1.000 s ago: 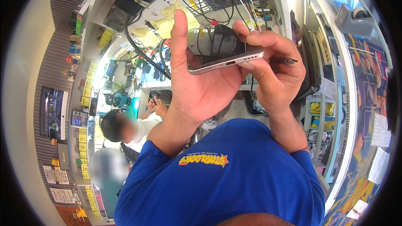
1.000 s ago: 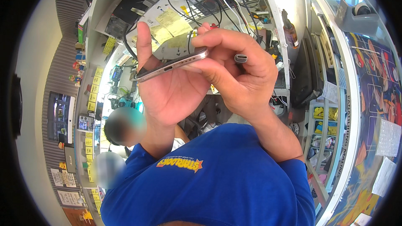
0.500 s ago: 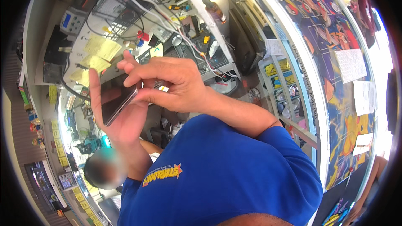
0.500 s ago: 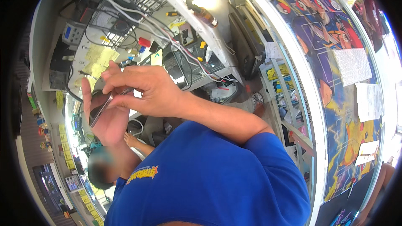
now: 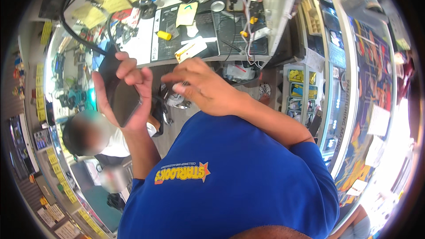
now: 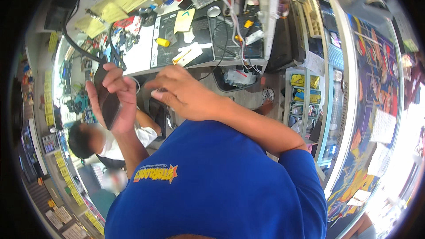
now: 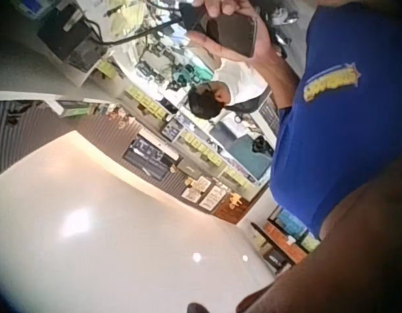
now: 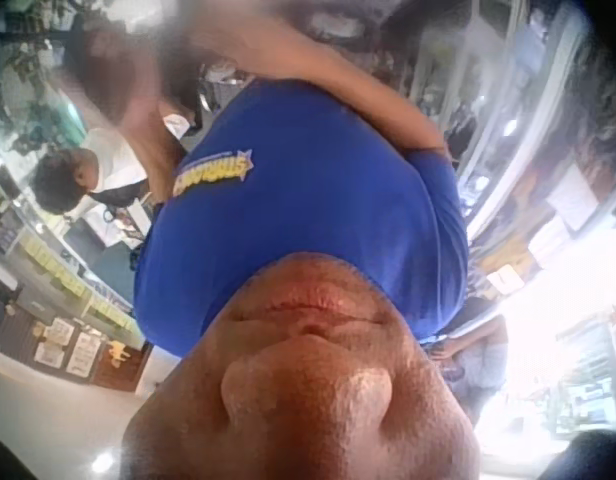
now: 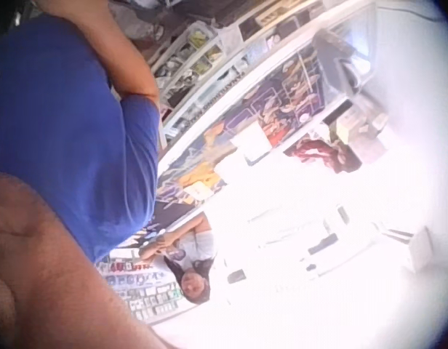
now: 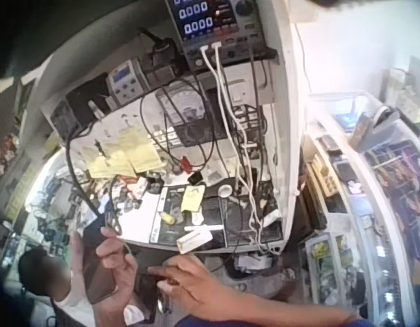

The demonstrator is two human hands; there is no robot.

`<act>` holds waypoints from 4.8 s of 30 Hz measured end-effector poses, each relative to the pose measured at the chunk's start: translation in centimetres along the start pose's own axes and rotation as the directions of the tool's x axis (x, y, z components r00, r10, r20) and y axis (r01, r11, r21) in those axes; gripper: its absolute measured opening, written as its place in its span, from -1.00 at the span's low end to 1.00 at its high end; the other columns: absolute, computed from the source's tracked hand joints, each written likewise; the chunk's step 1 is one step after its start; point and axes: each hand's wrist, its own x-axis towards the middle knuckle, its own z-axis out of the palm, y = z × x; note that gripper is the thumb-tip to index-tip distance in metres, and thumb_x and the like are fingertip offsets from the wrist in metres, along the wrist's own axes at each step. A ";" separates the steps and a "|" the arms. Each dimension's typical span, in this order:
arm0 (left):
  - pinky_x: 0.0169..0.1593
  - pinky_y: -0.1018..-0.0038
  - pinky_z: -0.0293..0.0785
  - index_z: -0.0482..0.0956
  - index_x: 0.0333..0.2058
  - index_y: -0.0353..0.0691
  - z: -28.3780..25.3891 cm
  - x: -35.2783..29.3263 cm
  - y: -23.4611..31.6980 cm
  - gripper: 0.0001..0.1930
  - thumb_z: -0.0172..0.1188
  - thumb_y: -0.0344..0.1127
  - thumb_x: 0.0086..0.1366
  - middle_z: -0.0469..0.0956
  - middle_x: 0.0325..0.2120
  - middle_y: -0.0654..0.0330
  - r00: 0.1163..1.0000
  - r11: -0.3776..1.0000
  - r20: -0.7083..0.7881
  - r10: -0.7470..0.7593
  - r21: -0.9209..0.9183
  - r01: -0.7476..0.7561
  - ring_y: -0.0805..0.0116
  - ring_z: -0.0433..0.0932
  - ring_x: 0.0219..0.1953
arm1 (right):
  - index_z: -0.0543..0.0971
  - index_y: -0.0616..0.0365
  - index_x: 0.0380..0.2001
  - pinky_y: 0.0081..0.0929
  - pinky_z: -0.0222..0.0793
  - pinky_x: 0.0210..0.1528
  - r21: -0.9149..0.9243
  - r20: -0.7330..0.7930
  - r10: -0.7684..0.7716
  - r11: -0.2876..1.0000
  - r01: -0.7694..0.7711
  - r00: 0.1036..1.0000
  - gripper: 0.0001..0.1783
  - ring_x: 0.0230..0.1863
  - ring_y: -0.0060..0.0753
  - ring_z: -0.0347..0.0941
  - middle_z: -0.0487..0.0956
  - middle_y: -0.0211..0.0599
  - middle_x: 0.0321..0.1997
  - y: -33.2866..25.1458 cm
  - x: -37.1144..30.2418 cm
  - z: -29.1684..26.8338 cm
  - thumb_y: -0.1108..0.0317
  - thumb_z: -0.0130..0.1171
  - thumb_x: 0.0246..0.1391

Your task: The person uses a soldering iron to work on the internal components of a smartphone, then connects a charging cable to test the device. The person also handles a second smartphone, inspecting its exterior and ports before placing it on the counter.

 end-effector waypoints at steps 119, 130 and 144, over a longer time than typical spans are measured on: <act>0.03 0.10 0.66 0.31 0.30 -0.27 -7.1 -1.3 3.2 -0.08 -0.31 0.56 0.52 0.62 -0.17 -0.02 0.844 0.778 0.017 0.536 0.379 -0.502 -0.05 0.72 -0.08 | 0.76 0.26 -0.18 -0.52 0.42 -0.18 0.147 0.208 0.513 0.825 -0.545 0.833 -0.66 -0.30 -0.60 0.52 0.64 -0.41 -0.38 -3.3 4.3 5.8 0.22 0.15 0.52; 0.01 0.11 0.64 0.35 0.27 -0.26 -7.2 -2.8 3.3 -0.13 -0.25 0.52 0.53 0.61 -0.21 0.02 0.806 0.735 -0.021 0.591 0.425 -0.528 0.00 0.72 -0.13 | 0.76 0.27 -0.16 -0.53 0.43 -0.18 0.117 0.242 0.477 0.850 -0.513 0.845 -0.63 -0.32 -0.60 0.50 0.64 -0.43 -0.41 -3.1 4.4 6.8 0.17 0.17 0.53; 0.03 0.10 0.65 0.33 0.26 -0.27 -7.5 -3.4 3.4 -0.12 -0.26 0.53 0.53 0.61 -0.22 0.01 0.816 0.741 -0.018 0.578 0.430 -0.516 0.01 0.72 -0.12 | 0.75 0.28 -0.13 -0.57 0.39 -0.23 0.151 0.235 0.529 0.809 -0.568 0.815 -0.64 -0.34 -0.64 0.49 0.64 -0.45 -0.40 -3.6 3.6 7.4 0.19 0.16 0.54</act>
